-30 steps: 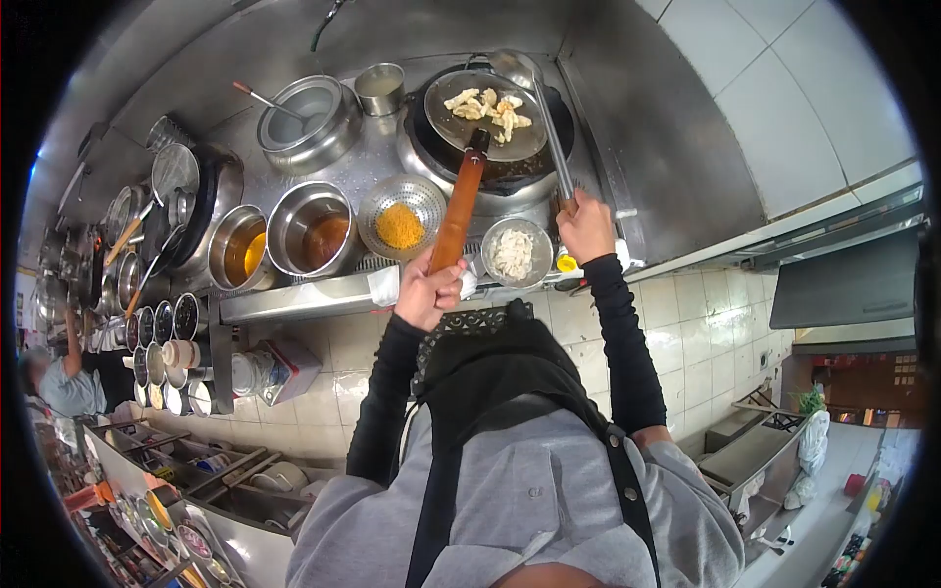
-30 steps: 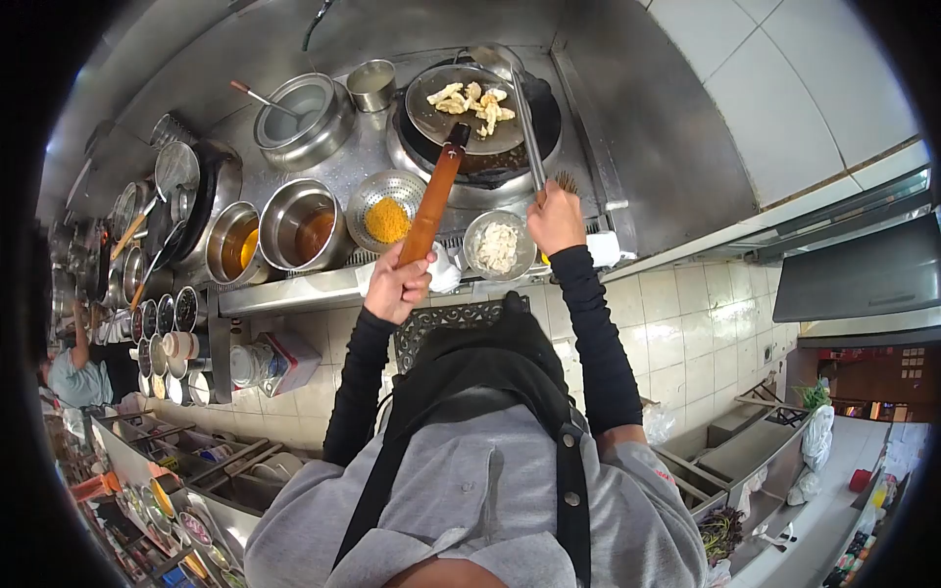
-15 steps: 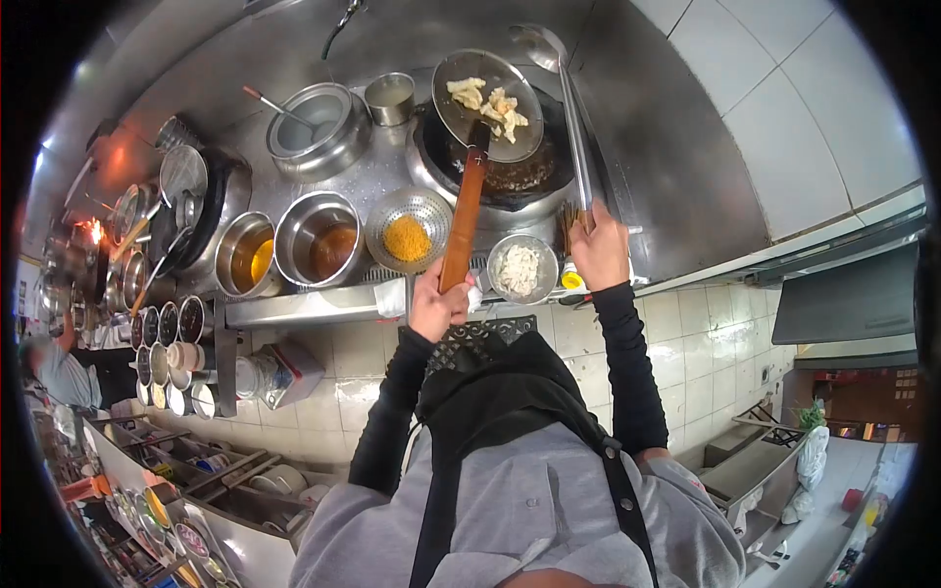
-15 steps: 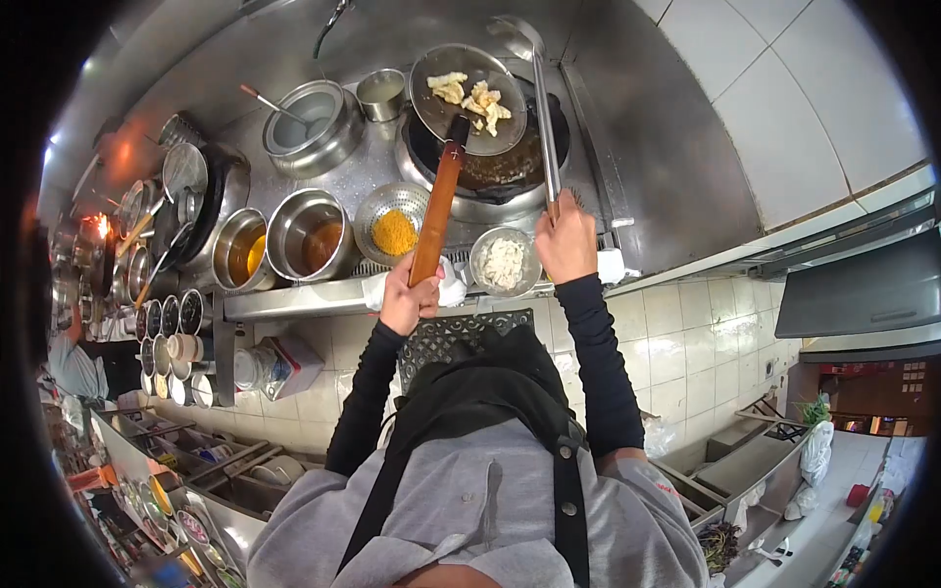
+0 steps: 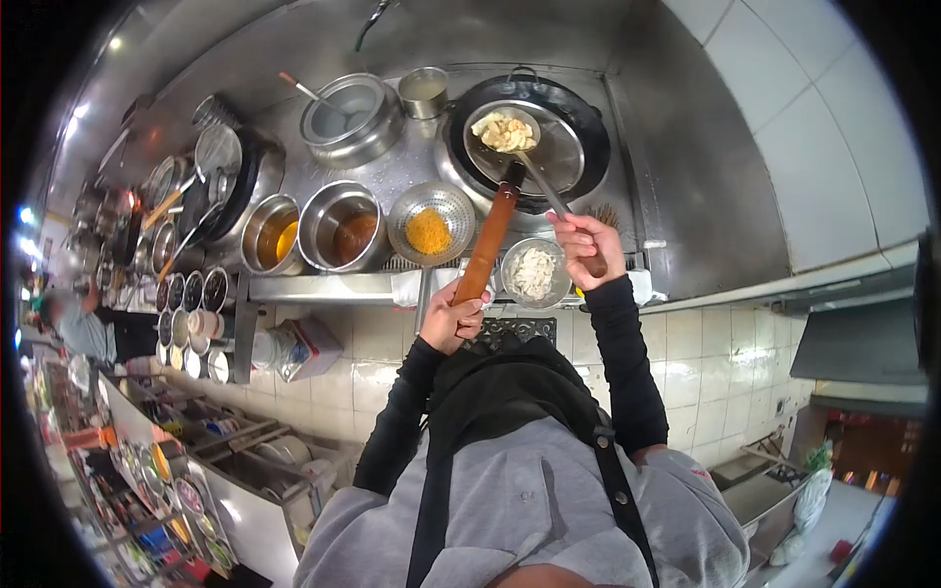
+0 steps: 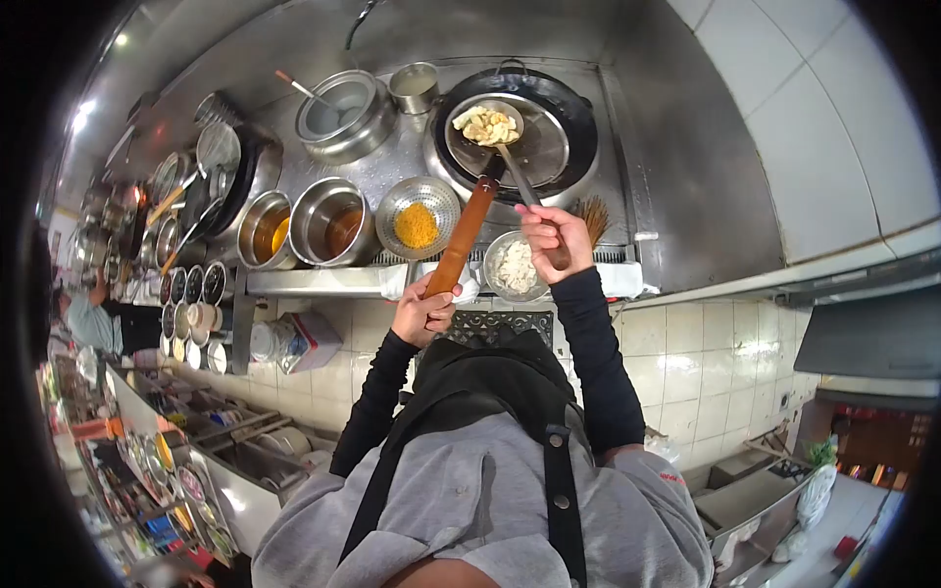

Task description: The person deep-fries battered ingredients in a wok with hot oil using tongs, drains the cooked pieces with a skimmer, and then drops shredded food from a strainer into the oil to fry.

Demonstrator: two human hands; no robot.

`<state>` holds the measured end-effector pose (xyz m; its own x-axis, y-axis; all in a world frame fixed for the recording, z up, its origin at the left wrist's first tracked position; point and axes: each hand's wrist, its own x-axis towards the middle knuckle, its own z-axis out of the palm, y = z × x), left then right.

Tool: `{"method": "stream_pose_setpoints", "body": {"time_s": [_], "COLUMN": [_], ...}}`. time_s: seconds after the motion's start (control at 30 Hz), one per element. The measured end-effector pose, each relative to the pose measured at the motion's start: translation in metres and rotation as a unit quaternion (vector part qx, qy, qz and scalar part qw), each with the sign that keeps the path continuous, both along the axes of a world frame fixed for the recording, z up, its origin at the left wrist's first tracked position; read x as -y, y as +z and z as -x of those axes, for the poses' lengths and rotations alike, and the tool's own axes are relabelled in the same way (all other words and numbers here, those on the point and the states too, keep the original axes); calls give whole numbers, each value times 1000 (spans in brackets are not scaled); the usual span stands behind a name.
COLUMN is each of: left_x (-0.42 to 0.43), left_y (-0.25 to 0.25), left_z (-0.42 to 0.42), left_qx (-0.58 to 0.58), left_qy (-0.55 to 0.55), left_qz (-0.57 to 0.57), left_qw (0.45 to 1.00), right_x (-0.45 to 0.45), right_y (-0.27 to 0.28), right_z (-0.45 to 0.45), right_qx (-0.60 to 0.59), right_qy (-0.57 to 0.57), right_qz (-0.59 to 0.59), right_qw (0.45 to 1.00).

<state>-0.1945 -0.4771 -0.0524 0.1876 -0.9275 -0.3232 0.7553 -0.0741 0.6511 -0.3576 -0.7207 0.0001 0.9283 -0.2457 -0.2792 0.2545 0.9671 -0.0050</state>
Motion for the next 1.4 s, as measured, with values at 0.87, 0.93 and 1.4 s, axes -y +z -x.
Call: {"method": "stream_pose_setpoints", "body": {"time_s": [0.87,0.93,1.4], "left_x": [-168,-187,-263], "left_y": [-6,-26,-110], "left_z": [-12,-13,-6], "left_qx": [59,59,-7], "left_qy": [233,254,317], "left_qz": [36,25,-24], "left_qw": [970,965,948], "right_x": [-74,-84,-115], "right_y": [40,40,44], "right_z": [-68,-75,-126], "right_qx": [75,81,22], "right_qy": [130,139,200], "right_qz": [3,10,9], "right_qw": [989,987,979]}}
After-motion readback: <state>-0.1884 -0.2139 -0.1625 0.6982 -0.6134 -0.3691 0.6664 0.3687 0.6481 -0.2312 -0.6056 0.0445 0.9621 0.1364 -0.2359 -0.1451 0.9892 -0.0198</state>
